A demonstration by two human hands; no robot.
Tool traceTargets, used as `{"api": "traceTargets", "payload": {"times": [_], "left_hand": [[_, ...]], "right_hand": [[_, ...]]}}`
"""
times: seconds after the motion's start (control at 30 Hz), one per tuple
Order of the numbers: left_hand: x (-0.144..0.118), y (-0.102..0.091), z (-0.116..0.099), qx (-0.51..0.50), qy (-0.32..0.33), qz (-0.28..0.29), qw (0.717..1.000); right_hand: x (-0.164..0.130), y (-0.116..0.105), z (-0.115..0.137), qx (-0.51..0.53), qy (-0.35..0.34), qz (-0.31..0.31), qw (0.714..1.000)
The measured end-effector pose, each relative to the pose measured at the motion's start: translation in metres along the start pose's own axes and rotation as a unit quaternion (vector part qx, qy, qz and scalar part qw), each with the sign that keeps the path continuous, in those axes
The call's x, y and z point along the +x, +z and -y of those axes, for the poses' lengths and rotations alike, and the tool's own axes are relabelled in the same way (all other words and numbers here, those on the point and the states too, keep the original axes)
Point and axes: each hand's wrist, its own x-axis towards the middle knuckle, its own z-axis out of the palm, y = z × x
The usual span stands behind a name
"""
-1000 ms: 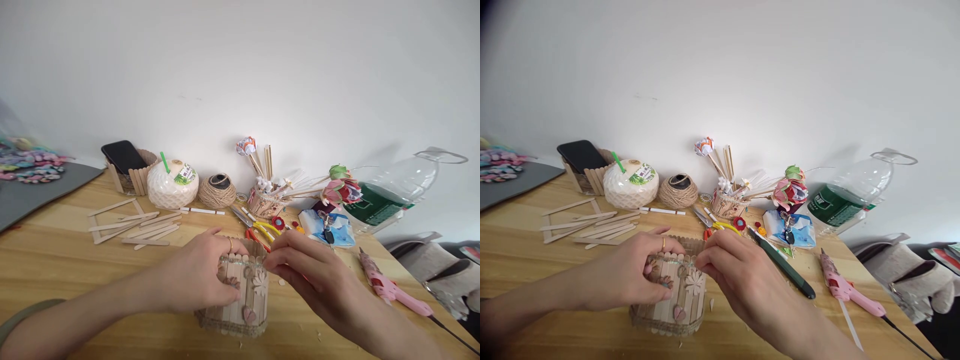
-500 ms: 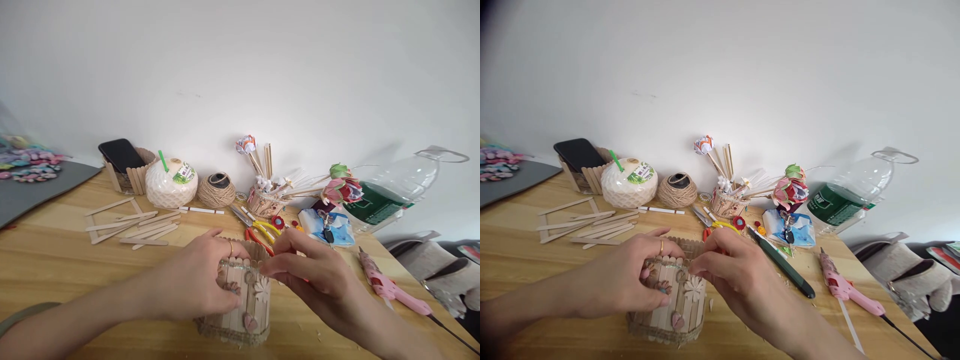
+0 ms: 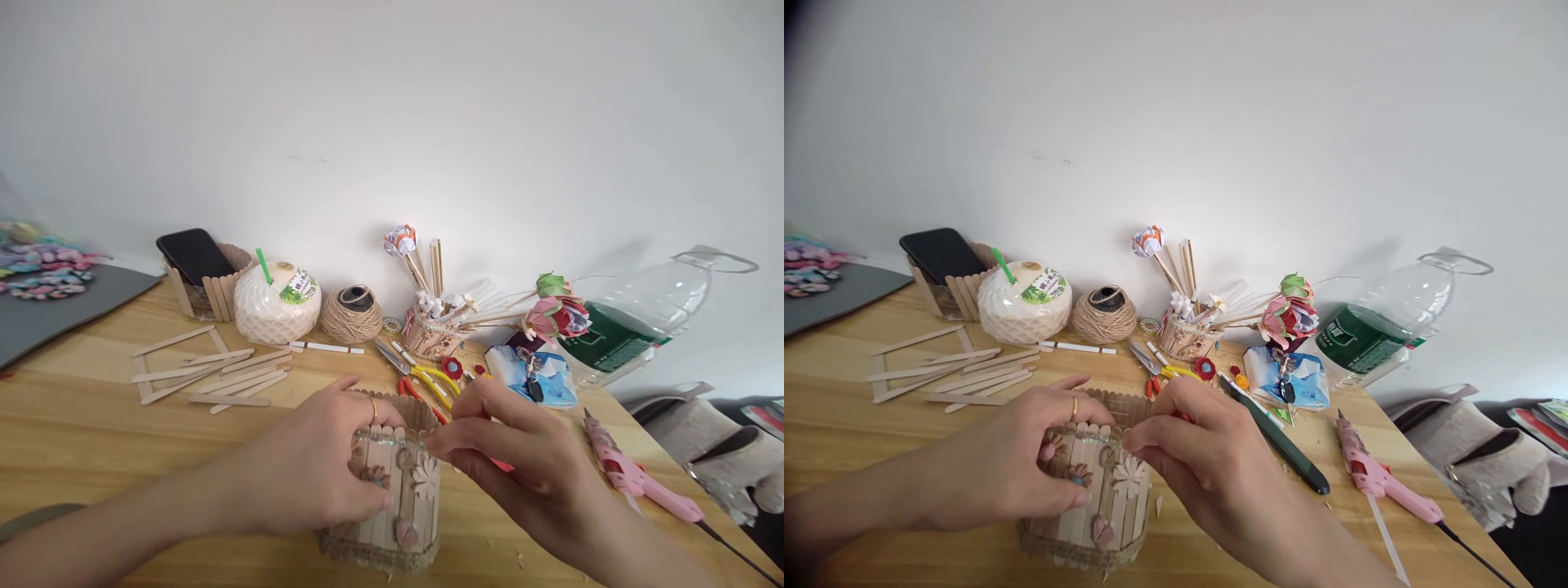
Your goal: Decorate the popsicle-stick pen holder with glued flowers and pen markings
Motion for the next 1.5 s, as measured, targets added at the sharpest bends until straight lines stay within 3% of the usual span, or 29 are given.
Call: {"api": "traceTargets", "payload": {"times": [0.23,0.73,1.07,1.3,1.5], "left_hand": [[-0.002,0.008,0.016,-0.002,0.045,-0.031,0.998],[0.0,0.007,0.01,0.011,0.054,-0.03,0.998],[-0.001,0.003,0.002,0.018,0.01,-0.004,1.0],[-0.002,-0.001,-0.003,0.027,-0.006,0.002,1.0],[-0.003,0.0,-0.004,0.021,-0.014,0.005,1.0]], "right_hand": [[0.003,-0.001,0.002,-0.021,-0.018,0.017,0.999],[0.005,-0.002,0.005,-0.031,-0.023,0.031,0.999],[0.001,-0.002,0.005,-0.102,-0.044,0.009,0.994],[-0.004,-0.001,0.003,-0.07,0.007,-0.003,0.998],[-0.005,0.002,0.004,-0.065,-0.004,-0.009,0.998]]}}
